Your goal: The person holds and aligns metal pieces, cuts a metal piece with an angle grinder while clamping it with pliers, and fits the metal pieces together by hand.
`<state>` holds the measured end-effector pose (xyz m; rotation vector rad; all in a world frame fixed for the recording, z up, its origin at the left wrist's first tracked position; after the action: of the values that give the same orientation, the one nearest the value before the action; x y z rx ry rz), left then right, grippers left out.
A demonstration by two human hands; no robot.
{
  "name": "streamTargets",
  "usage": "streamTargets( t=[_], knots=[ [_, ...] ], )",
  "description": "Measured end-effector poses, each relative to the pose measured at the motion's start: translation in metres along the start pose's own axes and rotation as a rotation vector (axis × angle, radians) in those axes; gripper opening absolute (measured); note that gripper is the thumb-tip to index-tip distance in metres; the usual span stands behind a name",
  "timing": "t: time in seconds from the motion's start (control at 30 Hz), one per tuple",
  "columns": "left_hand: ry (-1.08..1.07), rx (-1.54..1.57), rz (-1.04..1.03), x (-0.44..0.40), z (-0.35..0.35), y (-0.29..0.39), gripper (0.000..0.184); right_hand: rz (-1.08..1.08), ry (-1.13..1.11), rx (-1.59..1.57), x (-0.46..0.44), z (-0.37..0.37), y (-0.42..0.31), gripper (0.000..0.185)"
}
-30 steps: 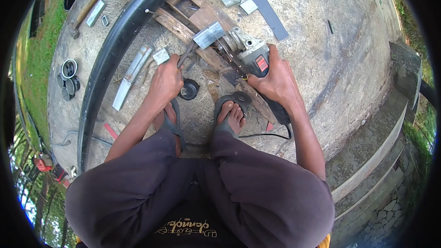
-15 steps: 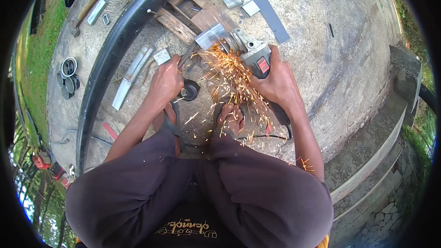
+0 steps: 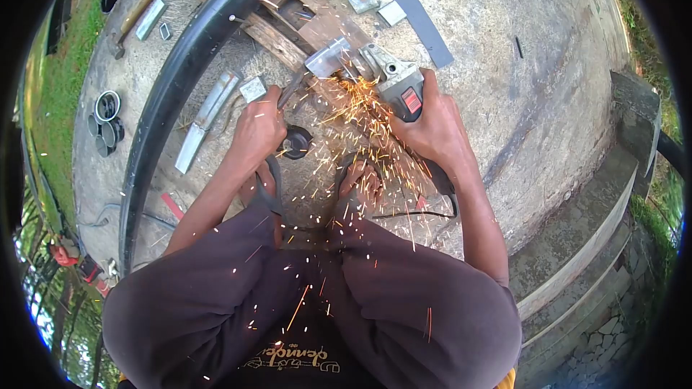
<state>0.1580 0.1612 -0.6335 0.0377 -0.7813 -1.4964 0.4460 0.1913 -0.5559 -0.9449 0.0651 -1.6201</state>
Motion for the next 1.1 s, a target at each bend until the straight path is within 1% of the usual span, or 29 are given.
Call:
streamTargets(
  t=[0.13, 0.27, 0.37, 0.43, 0.57, 0.73, 0.9, 1.0, 1.1],
  knots=[
    [-0.022, -0.01, -0.002, -0.001, 0.001, 0.001, 0.025, -0.031, -0.019, -0.004, -0.001, 0.001, -0.003, 0.082],
    [-0.021, -0.023, -0.011, -0.001, 0.002, 0.0, 0.025, -0.019, -0.004, 0.032, -0.002, 0.001, 0.001, 0.081],
    [-0.079, -0.017, 0.029, -0.003, 0.005, 0.0, 0.024, -0.001, -0.004, 0.04, -0.003, 0.001, 0.004, 0.082],
    [-0.052, -0.02, -0.011, -0.004, 0.007, 0.0, 0.025, -0.015, -0.018, 0.036, -0.003, 0.006, -0.002, 0.083],
    [-0.017, -0.093, -0.048, -0.006, 0.019, -0.002, 0.026, 0.035, -0.024, -0.018, 0.001, 0.014, -0.002, 0.082],
    [-0.005, -0.096, 0.024, -0.003, 0.028, -0.003, 0.023, -0.026, -0.021, -0.03, 0.007, 0.016, -0.007, 0.082],
    [0.05, -0.101, 0.017, 0.003, 0.019, 0.0, 0.023, -0.026, -0.028, -0.029, 0.007, 0.004, -0.005, 0.083],
    [-0.003, -0.11, 0.028, 0.003, 0.018, 0.0, 0.027, -0.022, 0.002, -0.013, 0.007, -0.001, -0.007, 0.083],
    [0.011, -0.116, 0.013, 0.002, 0.016, -0.001, 0.025, -0.034, 0.003, 0.0, 0.004, -0.003, -0.008, 0.085]
  ],
)
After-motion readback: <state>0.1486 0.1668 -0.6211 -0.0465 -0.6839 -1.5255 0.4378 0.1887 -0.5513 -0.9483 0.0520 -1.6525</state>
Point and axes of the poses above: each hand's wrist, its own x-axis away from the middle knuckle, its own z-axis out of the back of the hand, y = z × x, the point moved 2 cm from there along -x, towards the middle knuckle, and after that the axes turned 4 degrees about -x, right-handed, at the moved point
